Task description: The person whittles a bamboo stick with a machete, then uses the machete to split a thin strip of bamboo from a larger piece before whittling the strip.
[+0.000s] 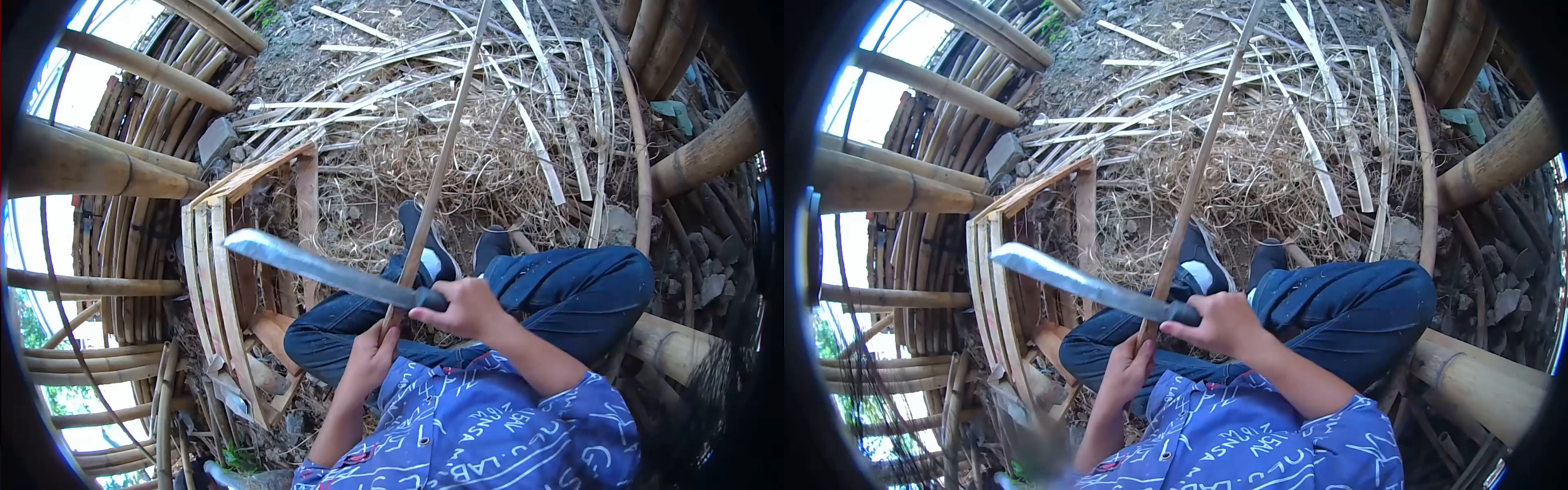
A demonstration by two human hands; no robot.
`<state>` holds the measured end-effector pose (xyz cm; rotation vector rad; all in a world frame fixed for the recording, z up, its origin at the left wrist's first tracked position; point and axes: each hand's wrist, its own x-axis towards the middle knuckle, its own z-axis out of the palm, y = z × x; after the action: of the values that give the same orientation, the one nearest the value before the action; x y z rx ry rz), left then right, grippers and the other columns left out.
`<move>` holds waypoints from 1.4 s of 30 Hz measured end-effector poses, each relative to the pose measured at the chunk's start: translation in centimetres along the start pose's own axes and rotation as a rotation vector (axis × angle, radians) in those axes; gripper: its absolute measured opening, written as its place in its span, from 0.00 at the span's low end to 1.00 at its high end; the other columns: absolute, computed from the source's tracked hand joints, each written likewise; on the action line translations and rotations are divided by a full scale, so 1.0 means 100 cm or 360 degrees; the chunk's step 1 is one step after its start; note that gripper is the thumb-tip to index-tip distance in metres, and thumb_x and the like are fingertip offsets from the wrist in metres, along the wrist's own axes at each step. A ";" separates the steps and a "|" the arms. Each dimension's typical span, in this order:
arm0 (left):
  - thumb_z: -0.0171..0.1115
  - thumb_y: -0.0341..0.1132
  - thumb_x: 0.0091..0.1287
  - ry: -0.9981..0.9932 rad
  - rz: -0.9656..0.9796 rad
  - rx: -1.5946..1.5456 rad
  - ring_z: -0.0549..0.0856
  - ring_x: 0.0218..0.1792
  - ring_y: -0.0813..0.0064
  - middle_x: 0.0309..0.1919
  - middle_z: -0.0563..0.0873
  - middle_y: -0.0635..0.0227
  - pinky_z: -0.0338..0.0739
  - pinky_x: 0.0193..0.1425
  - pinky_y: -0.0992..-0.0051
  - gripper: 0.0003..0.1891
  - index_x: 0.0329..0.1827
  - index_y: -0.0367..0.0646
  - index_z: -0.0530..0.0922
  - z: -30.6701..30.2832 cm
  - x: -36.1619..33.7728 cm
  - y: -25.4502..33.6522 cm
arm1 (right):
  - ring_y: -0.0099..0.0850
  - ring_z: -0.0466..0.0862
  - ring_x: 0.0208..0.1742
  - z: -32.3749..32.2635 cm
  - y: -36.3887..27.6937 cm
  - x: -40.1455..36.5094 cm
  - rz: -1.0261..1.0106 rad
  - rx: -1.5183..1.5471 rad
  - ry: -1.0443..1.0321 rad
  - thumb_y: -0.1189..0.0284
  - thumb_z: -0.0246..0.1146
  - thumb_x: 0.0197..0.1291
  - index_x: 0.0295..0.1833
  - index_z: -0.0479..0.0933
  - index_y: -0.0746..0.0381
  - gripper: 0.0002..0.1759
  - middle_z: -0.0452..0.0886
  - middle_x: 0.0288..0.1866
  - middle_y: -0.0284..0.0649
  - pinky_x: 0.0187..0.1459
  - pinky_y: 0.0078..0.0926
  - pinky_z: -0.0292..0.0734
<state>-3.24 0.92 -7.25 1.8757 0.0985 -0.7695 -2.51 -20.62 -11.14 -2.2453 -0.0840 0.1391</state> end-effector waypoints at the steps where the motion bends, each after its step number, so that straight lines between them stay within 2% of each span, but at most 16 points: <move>1: 0.51 0.36 0.77 0.0052 0.0033 0.0195 0.71 0.24 0.86 0.22 0.74 0.73 0.67 0.27 0.78 0.12 0.36 0.38 0.75 0.000 0.002 0.000 | 0.49 0.84 0.25 0.008 -0.003 -0.001 0.0006 0.0008 -0.0010 0.33 0.62 0.52 0.24 0.80 0.59 0.36 0.80 0.19 0.49 0.30 0.44 0.79; 2: 0.51 0.36 0.77 0.0049 0.0018 0.0194 0.71 0.24 0.86 0.22 0.74 0.73 0.67 0.27 0.78 0.12 0.36 0.38 0.75 0.001 0.003 0.001 | 0.50 0.84 0.25 0.014 -0.006 -0.003 0.0037 0.0029 -0.0082 0.32 0.61 0.52 0.23 0.80 0.60 0.37 0.80 0.19 0.50 0.30 0.45 0.79; 4: 0.50 0.33 0.75 0.0249 0.0143 0.0565 0.84 0.30 0.49 0.26 0.82 0.48 0.73 0.35 0.61 0.12 0.43 0.32 0.77 0.004 0.005 0.004 | 0.50 0.84 0.24 0.019 -0.005 -0.006 0.0073 0.0049 -0.0164 0.32 0.61 0.52 0.23 0.79 0.60 0.38 0.80 0.19 0.50 0.30 0.45 0.79; 5: 0.49 0.33 0.74 0.0251 0.0129 0.0623 0.81 0.39 0.36 0.32 0.83 0.38 0.74 0.40 0.51 0.12 0.44 0.32 0.77 0.005 0.003 0.012 | 0.50 0.84 0.24 0.018 -0.003 -0.005 0.0081 0.0009 -0.0180 0.31 0.60 0.52 0.22 0.79 0.61 0.39 0.80 0.18 0.50 0.30 0.45 0.80; 8: 0.50 0.34 0.73 0.0232 0.0057 0.1027 0.82 0.39 0.38 0.34 0.83 0.38 0.74 0.41 0.50 0.12 0.45 0.33 0.76 0.009 0.003 0.009 | 0.50 0.84 0.24 0.017 0.004 0.000 0.0062 -0.0086 -0.0202 0.30 0.58 0.53 0.22 0.80 0.62 0.41 0.80 0.18 0.50 0.30 0.46 0.80; 9: 0.49 0.35 0.73 0.0260 0.0094 0.0981 0.81 0.40 0.37 0.34 0.82 0.37 0.72 0.43 0.46 0.12 0.46 0.34 0.77 0.012 0.005 0.005 | 0.50 0.84 0.25 0.016 0.005 0.001 0.0073 -0.0125 -0.0200 0.30 0.57 0.54 0.23 0.80 0.62 0.41 0.80 0.19 0.50 0.31 0.46 0.80; 14: 0.50 0.35 0.74 0.0313 0.0083 0.1042 0.81 0.38 0.37 0.31 0.82 0.39 0.72 0.40 0.46 0.11 0.41 0.34 0.75 0.016 0.001 0.009 | 0.51 0.83 0.25 0.019 0.013 0.001 0.0128 -0.0086 -0.0161 0.32 0.59 0.54 0.22 0.79 0.60 0.38 0.80 0.19 0.50 0.31 0.46 0.79; 20: 0.49 0.36 0.75 0.0310 0.0020 0.1155 0.81 0.34 0.37 0.27 0.81 0.40 0.72 0.38 0.45 0.12 0.38 0.36 0.72 -0.004 -0.014 0.013 | 0.48 0.85 0.29 -0.017 0.081 0.027 0.0568 -0.0239 0.0083 0.35 0.61 0.55 0.28 0.83 0.60 0.35 0.82 0.22 0.48 0.33 0.43 0.79; 24: 0.49 0.36 0.75 0.0295 0.0124 0.1124 0.81 0.33 0.37 0.26 0.81 0.40 0.72 0.37 0.45 0.12 0.37 0.36 0.71 0.002 -0.009 0.016 | 0.52 0.86 0.32 -0.029 0.075 0.028 0.0665 -0.0088 0.0155 0.37 0.59 0.58 0.31 0.84 0.64 0.36 0.83 0.26 0.54 0.35 0.48 0.80; 27: 0.49 0.36 0.75 0.0324 0.0100 0.1196 0.81 0.33 0.38 0.26 0.81 0.40 0.73 0.38 0.45 0.12 0.38 0.35 0.72 0.005 -0.002 0.026 | 0.55 0.85 0.32 -0.013 0.054 0.007 0.0502 0.0063 0.0090 0.37 0.60 0.58 0.33 0.84 0.64 0.36 0.83 0.26 0.56 0.35 0.49 0.79; 29: 0.49 0.36 0.75 0.0337 0.0164 0.1254 0.81 0.32 0.38 0.25 0.81 0.41 0.73 0.37 0.45 0.12 0.37 0.35 0.72 0.005 0.001 0.032 | 0.53 0.85 0.29 0.005 0.028 -0.009 0.0292 -0.0056 0.0056 0.35 0.60 0.56 0.27 0.81 0.64 0.38 0.82 0.22 0.54 0.33 0.48 0.79; 32: 0.50 0.35 0.75 0.0336 0.0211 0.1256 0.80 0.35 0.37 0.26 0.79 0.41 0.70 0.37 0.46 0.11 0.36 0.36 0.71 0.003 0.002 0.025 | 0.53 0.84 0.28 0.018 -0.007 -0.013 0.0088 -0.0016 -0.0183 0.36 0.62 0.55 0.28 0.80 0.63 0.36 0.81 0.22 0.53 0.31 0.46 0.78; 35: 0.49 0.35 0.75 0.0397 0.0103 0.1276 0.80 0.34 0.37 0.26 0.80 0.41 0.70 0.37 0.46 0.12 0.36 0.36 0.72 0.000 -0.006 0.034 | 0.51 0.86 0.28 0.028 0.006 0.005 0.0065 -0.0113 -0.0038 0.32 0.56 0.57 0.26 0.80 0.63 0.40 0.83 0.24 0.52 0.33 0.48 0.80; 37: 0.50 0.35 0.75 0.0380 -0.0003 0.1283 0.80 0.34 0.37 0.26 0.80 0.41 0.70 0.37 0.46 0.11 0.36 0.36 0.72 -0.009 -0.021 0.029 | 0.52 0.87 0.33 0.004 0.040 0.035 0.0396 -0.0217 0.0064 0.32 0.54 0.58 0.32 0.83 0.64 0.41 0.84 0.27 0.54 0.37 0.48 0.81; 39: 0.50 0.35 0.75 0.0373 -0.0086 0.1273 0.80 0.34 0.37 0.26 0.80 0.41 0.70 0.37 0.46 0.11 0.37 0.36 0.72 -0.009 -0.029 0.022 | 0.50 0.87 0.34 -0.019 0.073 0.049 0.0714 -0.0228 0.0083 0.33 0.55 0.59 0.31 0.83 0.64 0.40 0.85 0.27 0.53 0.37 0.47 0.80; 42: 0.50 0.35 0.75 0.0353 0.0001 0.1204 0.80 0.34 0.37 0.26 0.79 0.42 0.69 0.36 0.46 0.10 0.38 0.37 0.71 -0.003 -0.025 0.014 | 0.50 0.86 0.31 -0.033 0.086 0.047 0.0747 -0.0135 0.0135 0.36 0.58 0.59 0.29 0.83 0.64 0.37 0.83 0.24 0.52 0.36 0.47 0.79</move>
<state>-4.53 1.20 -4.68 2.6763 -0.0672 -0.6379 2.70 -28.05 -16.11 -2.3162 0.4937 0.2949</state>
